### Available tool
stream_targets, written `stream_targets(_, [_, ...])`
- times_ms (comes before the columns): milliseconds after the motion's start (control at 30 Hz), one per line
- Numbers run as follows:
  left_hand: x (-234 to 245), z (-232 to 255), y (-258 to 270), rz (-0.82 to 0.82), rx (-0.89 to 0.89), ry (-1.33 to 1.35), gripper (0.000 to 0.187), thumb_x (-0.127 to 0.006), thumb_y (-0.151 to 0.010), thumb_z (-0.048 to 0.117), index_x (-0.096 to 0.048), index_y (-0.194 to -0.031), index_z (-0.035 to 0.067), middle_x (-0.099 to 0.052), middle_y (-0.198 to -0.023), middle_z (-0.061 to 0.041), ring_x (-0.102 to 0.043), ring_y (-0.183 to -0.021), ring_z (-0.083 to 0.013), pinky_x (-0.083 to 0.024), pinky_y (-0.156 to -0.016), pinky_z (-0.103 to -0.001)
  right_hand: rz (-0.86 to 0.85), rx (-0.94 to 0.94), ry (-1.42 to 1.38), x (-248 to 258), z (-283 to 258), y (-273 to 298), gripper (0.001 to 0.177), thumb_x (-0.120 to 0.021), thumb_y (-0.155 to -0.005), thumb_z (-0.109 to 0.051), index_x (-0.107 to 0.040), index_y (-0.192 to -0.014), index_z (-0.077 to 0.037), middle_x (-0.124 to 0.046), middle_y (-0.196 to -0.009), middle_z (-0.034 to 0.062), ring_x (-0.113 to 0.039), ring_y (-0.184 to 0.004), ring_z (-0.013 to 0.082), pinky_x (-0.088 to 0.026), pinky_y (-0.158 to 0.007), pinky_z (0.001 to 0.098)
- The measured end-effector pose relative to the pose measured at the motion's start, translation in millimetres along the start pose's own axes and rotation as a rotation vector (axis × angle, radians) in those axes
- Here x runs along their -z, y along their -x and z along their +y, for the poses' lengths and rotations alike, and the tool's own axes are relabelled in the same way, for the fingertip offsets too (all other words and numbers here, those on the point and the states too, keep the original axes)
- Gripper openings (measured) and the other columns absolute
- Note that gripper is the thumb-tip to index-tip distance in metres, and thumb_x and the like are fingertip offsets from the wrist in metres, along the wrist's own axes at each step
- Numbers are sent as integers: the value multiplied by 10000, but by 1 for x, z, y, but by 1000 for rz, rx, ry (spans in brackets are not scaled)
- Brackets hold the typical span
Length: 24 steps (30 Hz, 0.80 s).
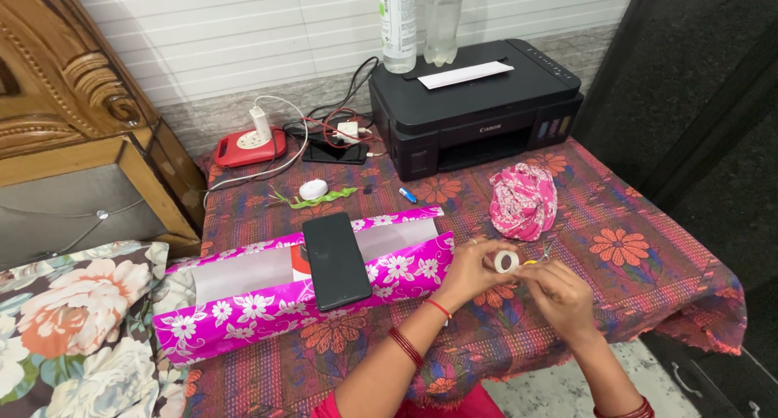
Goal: The person wraps a small rectangular box with pink floral wrapping paper on a bed. They unfold the paper, place the box on it, fold the sides over the box, and use clear tape to secure the folds. Scissors and a marker are present but not used.
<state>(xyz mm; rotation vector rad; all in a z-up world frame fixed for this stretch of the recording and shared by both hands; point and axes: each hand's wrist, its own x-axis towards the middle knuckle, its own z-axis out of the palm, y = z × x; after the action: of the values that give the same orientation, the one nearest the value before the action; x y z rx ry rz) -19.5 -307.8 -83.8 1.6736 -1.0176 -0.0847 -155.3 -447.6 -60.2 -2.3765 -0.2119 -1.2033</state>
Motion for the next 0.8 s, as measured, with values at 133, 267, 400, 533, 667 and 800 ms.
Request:
stream_targets(133, [-1,-3,0,-4,10,7,528,-929,-693,209,-768,-1195,177,-753,-1035,-58,-763,-891,-162,-632,-817,-303,-14,-44,-32,-1,5,2,198,-756,-815,12,-765,-993,-74,-772,-948,52,-755,-857,177,-581,-717,288])
stream_targets(267, [-2,-5,1,15,-8,-18,502,-933,-707,218,-783,-1184,173,-763,-1007,-65,-747,-856,-157,-615,-796,-309,-49,-48,-17,-3,6,4,206,-734,-815,23,-766,-1003,-57,-767,-963,72,-758,-856,197,-595,-721,304])
stream_targets(400, [-2,-7,0,10,3,-6,495,-928,-708,236,-783,-1177,173,-770,-1030,-62,-739,-844,-137,-614,-783,-302,-79,21,52,0,5,3,204,-730,-818,14,-760,-1007,-57,-760,-1003,81,-756,-892,222,-608,-768,319])
stream_targets(533, [-1,-11,0,-36,64,23,490,-915,-722,236,-781,-1187,160,-784,-993,-48,-720,-813,-115,-602,-749,-289,-142,35,72,4,1,0,217,-728,-820,-10,-765,-1027,-64,-758,-1027,66,-751,-901,224,-606,-773,326])
stream_targets(667, [7,-18,-5,-125,204,27,535,-896,-738,231,-760,-1249,151,-781,-924,-48,-686,-757,-116,-568,-688,-286,-198,166,115,9,-1,-5,295,-689,-763,26,-756,-1039,-52,-750,-1102,69,-742,-961,245,-594,-830,352])
stream_targets(800, [8,-22,-6,-136,136,91,560,-920,-694,252,-759,-1215,123,-790,-964,-44,-716,-816,-90,-588,-740,-272,-169,282,189,8,3,-6,283,-700,-708,19,-760,-968,-74,-760,-1055,53,-740,-971,249,-561,-805,382])
